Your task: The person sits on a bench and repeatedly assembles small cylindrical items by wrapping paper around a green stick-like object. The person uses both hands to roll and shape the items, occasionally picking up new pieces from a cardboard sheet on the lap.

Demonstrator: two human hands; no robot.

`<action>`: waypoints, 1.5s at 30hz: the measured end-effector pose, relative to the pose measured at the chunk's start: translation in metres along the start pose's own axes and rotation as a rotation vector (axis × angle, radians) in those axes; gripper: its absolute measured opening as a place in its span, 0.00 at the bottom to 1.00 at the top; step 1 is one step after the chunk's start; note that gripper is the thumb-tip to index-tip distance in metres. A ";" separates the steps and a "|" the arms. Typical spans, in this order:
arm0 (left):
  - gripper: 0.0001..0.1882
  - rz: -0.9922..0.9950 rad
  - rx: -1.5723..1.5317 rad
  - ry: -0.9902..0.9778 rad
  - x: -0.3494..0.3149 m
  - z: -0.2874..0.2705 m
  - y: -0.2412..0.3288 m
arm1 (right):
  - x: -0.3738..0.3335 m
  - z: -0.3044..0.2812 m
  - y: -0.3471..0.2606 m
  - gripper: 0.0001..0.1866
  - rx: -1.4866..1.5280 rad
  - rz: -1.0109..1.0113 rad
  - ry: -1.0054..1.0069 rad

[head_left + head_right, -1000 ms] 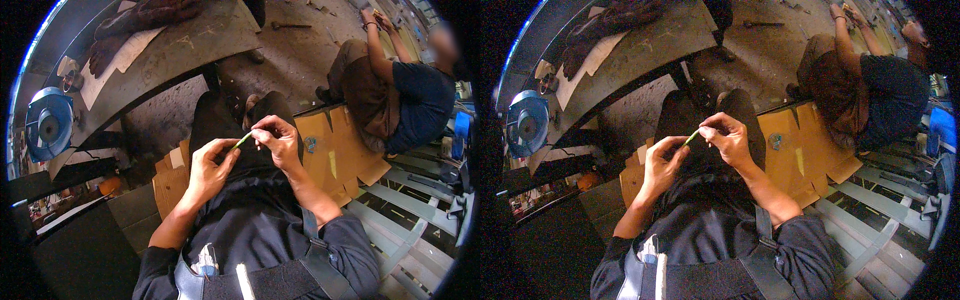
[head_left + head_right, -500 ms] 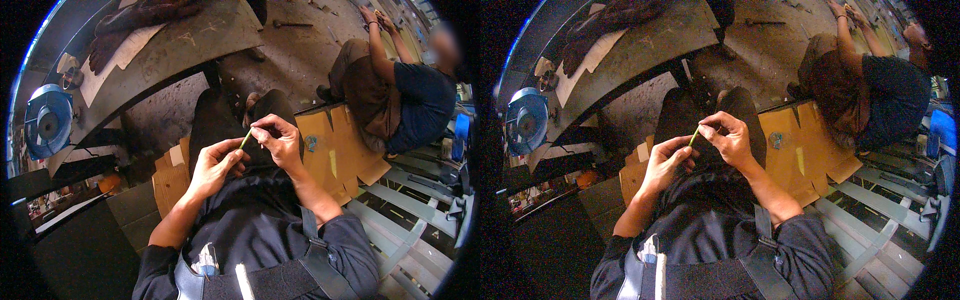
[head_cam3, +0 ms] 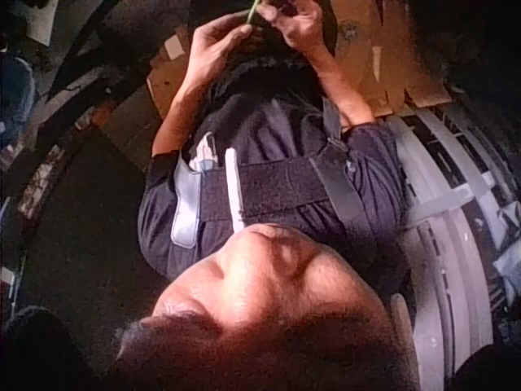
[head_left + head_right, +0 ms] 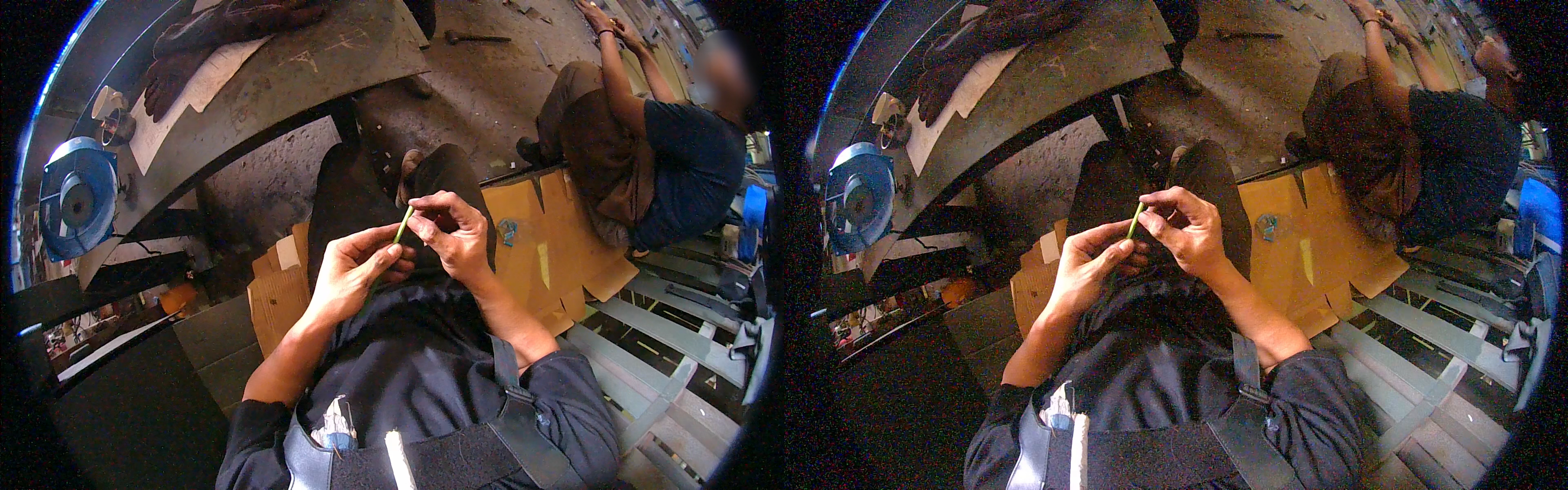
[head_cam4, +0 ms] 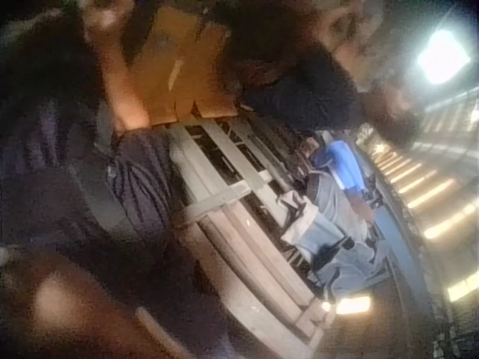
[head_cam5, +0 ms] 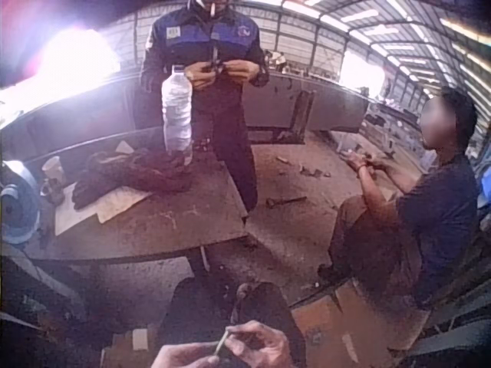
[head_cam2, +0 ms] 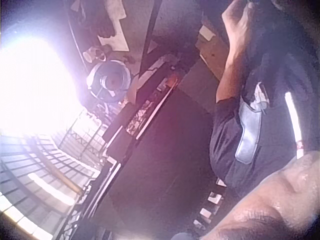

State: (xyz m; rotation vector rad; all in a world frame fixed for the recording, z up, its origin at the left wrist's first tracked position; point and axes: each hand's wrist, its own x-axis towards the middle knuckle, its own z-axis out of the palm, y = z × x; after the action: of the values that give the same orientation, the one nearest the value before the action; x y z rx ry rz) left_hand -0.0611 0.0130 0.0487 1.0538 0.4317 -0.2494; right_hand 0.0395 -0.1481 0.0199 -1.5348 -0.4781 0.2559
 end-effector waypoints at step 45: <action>0.09 0.047 0.229 -0.001 0.018 -0.013 -0.017 | -0.004 -0.017 -0.002 0.09 0.132 0.289 -0.267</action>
State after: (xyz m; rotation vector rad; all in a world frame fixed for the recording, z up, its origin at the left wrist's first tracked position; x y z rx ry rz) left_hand -0.0550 0.0165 0.0212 1.2863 0.3832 -0.2612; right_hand 0.0435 -0.1652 0.0221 -1.4441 -0.4372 0.7105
